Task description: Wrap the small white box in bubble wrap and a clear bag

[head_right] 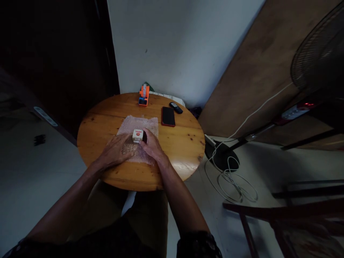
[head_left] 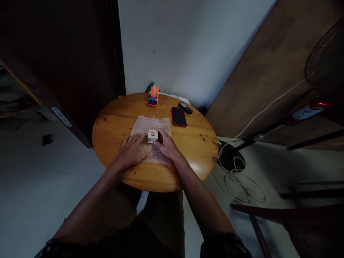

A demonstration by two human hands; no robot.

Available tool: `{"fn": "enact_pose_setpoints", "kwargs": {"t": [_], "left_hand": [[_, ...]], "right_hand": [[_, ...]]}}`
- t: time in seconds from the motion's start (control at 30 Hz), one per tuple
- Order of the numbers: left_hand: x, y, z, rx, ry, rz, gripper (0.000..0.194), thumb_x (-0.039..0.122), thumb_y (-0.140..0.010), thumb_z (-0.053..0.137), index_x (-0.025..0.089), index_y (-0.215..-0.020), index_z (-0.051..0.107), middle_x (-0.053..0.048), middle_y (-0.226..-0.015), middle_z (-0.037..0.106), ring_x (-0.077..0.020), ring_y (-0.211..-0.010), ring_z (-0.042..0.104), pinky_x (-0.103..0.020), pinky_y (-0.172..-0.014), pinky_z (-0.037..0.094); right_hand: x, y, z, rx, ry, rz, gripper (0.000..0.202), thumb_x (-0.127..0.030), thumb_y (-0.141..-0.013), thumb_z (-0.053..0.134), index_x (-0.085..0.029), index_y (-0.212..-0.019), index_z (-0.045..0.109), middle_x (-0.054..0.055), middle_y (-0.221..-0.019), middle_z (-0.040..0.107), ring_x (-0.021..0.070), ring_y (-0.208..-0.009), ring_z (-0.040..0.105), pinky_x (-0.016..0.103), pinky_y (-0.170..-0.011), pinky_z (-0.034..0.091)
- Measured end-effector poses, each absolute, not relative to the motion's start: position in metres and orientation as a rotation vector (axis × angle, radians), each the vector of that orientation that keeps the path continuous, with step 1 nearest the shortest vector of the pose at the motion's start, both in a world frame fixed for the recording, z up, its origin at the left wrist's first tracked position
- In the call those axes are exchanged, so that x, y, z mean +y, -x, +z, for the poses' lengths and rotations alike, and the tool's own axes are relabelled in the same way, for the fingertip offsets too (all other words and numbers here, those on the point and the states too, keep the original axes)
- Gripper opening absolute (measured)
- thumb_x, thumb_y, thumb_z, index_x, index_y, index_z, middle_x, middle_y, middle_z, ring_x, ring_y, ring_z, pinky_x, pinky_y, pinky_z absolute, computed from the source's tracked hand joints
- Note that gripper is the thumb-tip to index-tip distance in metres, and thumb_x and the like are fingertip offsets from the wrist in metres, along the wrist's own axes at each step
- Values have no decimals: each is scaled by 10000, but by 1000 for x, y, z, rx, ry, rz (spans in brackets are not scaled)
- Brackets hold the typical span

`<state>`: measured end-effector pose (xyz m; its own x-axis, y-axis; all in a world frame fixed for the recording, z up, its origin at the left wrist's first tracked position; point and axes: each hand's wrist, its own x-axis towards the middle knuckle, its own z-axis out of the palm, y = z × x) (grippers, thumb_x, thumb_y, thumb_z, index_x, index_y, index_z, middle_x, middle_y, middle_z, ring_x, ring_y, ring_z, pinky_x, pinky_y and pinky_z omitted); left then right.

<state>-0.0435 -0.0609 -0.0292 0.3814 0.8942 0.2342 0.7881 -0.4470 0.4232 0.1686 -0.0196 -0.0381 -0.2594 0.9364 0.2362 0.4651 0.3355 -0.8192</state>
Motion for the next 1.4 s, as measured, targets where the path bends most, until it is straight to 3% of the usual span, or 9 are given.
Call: {"fn": "enact_pose_setpoints", "kwargs": {"t": [0.3, 0.53, 0.7, 0.87, 0.97, 1.1, 1.17, 1.27, 1.4], "left_hand": [[-62, 42, -25, 1474, -2376, 676, 710, 443, -861, 608, 215, -1500, 399, -141, -1533, 482, -348, -1426, 421, -561, -1191, 283], [-72, 52, -16, 1468, -2406, 732, 613, 347, -875, 560, 216, -1466, 461, -110, -1493, 536, -312, -1412, 442, -539, -1197, 299], [-87, 62, -23, 1394, -2451, 698, 578, 372, -860, 600, 220, -1413, 524, -100, -1486, 547, -311, -1433, 423, -538, -1206, 305], [-98, 61, -20, 1387, -2502, 635, 646, 397, -807, 673, 224, -1412, 528, -114, -1502, 528, -336, -1440, 408, -568, -1220, 268], [-97, 57, -14, 1381, -2526, 619, 711, 384, -787, 703, 228, -1446, 488, -118, -1551, 472, -335, -1470, 364, -565, -1222, 260], [-86, 50, -6, 1360, -2534, 669, 670, 331, -807, 697, 262, -1438, 486, -87, -1562, 464, -305, -1472, 370, -553, -1238, 230], [-77, 46, -3, 1366, -2527, 738, 525, 300, -824, 683, 249, -1335, 578, -83, -1511, 525, -290, -1443, 415, -526, -1232, 258], [-60, 40, -1, 1389, -2487, 811, 200, 238, -822, 665, 218, -1019, 696, -91, -1393, 627, -292, -1376, 495, -508, -1193, 328], [-41, 35, 1, 1349, -2384, 861, 44, 185, -799, 619, 206, -784, 656, -90, -1230, 711, -270, -1220, 619, -457, -1096, 448]], "right_hand": [[-20, -173, -22, -1785, 1186, 972, 628, -128, -769, 604, -216, -1379, 485, 84, -1288, 633, 210, -1158, 628, 404, -1012, 507], [-67, -190, 28, -2177, 1088, 878, 443, -281, -869, 619, -234, -1308, 583, 84, -1319, 624, 225, -1164, 605, 410, -976, 508], [-108, -175, 16, -2574, 1275, 414, 474, -232, -839, 666, -164, -1303, 603, 144, -1411, 576, 287, -1277, 531, 488, -1086, 416], [-114, -164, 3, -2589, 1387, 86, 324, -96, -904, 492, -151, -1151, 696, 156, -1248, 681, 295, -1098, 616, 474, -978, 440], [-108, -166, 5, -2503, 1363, 120, 293, -84, -907, 471, -183, -1041, 713, 138, -1169, 713, 283, -1033, 633, 454, -939, 444], [-100, -171, 11, -2391, 1430, 198, 273, -124, -950, 433, -202, -1045, 677, 115, -1056, 725, 248, -934, 647, 384, -855, 463], [-95, -173, 13, -2354, 1463, 223, 268, -160, -978, 411, -207, -1062, 662, 108, -1038, 724, 234, -904, 653, 352, -809, 463], [-87, -176, 17, -2327, 1461, 278, 257, -204, -998, 409, -213, -1093, 647, 100, -1059, 727, 222, -910, 665, 329, -788, 458], [-77, -185, 23, -2326, 1474, 380, 320, -295, -891, 633, -227, -1203, 609, 78, -1084, 723, 226, -878, 664, 327, -760, 449]]}}
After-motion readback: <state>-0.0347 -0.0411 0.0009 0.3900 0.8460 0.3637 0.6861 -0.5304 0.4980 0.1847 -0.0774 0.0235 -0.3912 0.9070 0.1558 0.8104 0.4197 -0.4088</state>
